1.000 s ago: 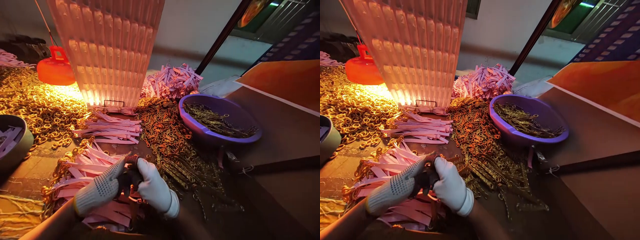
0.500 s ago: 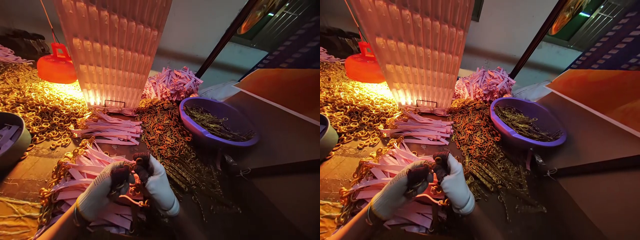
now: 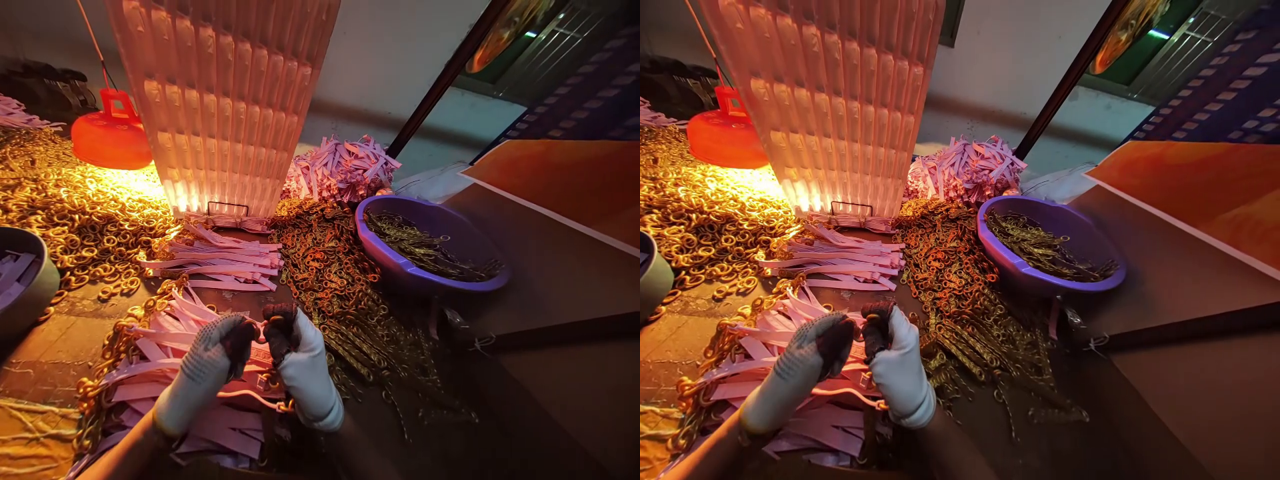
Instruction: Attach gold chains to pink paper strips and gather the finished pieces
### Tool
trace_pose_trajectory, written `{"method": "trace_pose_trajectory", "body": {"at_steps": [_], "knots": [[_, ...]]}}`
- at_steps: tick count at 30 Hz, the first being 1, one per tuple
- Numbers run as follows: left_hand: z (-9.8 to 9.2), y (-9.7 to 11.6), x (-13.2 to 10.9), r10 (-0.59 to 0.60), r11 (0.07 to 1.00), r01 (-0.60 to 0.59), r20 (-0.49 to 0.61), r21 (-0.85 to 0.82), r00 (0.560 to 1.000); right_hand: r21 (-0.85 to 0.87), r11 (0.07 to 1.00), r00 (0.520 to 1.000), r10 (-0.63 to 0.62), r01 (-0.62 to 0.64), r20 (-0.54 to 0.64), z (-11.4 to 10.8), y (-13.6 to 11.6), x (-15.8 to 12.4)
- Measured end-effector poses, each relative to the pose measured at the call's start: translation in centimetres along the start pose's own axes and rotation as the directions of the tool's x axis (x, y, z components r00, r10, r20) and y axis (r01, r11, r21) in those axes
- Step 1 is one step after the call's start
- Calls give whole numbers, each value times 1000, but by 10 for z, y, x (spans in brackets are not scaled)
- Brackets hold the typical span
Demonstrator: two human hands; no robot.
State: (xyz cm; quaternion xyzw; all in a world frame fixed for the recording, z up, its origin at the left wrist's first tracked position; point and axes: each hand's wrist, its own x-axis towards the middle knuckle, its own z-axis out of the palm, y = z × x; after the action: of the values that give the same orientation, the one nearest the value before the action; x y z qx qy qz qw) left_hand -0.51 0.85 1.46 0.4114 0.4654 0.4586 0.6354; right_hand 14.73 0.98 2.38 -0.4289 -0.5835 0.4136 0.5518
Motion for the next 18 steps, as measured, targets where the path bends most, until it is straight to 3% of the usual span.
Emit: {"method": "trace_pose_trajectory", "body": {"at_steps": [3, 5, 8, 11, 13, 15, 18], "knots": [[-2, 5, 1, 235, 946, -216, -50, 243, 971, 82, 996, 999, 47, -45, -18, 0, -2, 6], [-3, 6, 1, 156, 960, -156, 17, 231, 988, 86, 995, 999, 45, -44, -6, 1, -4, 8], [-3, 4, -1, -93, 994, 82, 178, 72, 980, 79, 997, 1000, 19, -18, -21, 0, -5, 10], [-7, 2, -5, -75, 996, 70, 127, 46, 989, 204, 979, 993, 55, -33, -103, -5, -7, 12], [-12, 3, -7, -117, 989, 125, 96, -78, 988, 276, 960, 990, 86, -53, -109, -7, -9, 14], [-18, 3, -7, -174, 950, 203, 136, -237, 975, 256, 964, 993, 97, -76, -70, -6, -10, 14], [-23, 2, -7, -80, 958, 116, 145, -260, 986, 99, 994, 998, 52, -49, -30, 1, -11, 9]]}}
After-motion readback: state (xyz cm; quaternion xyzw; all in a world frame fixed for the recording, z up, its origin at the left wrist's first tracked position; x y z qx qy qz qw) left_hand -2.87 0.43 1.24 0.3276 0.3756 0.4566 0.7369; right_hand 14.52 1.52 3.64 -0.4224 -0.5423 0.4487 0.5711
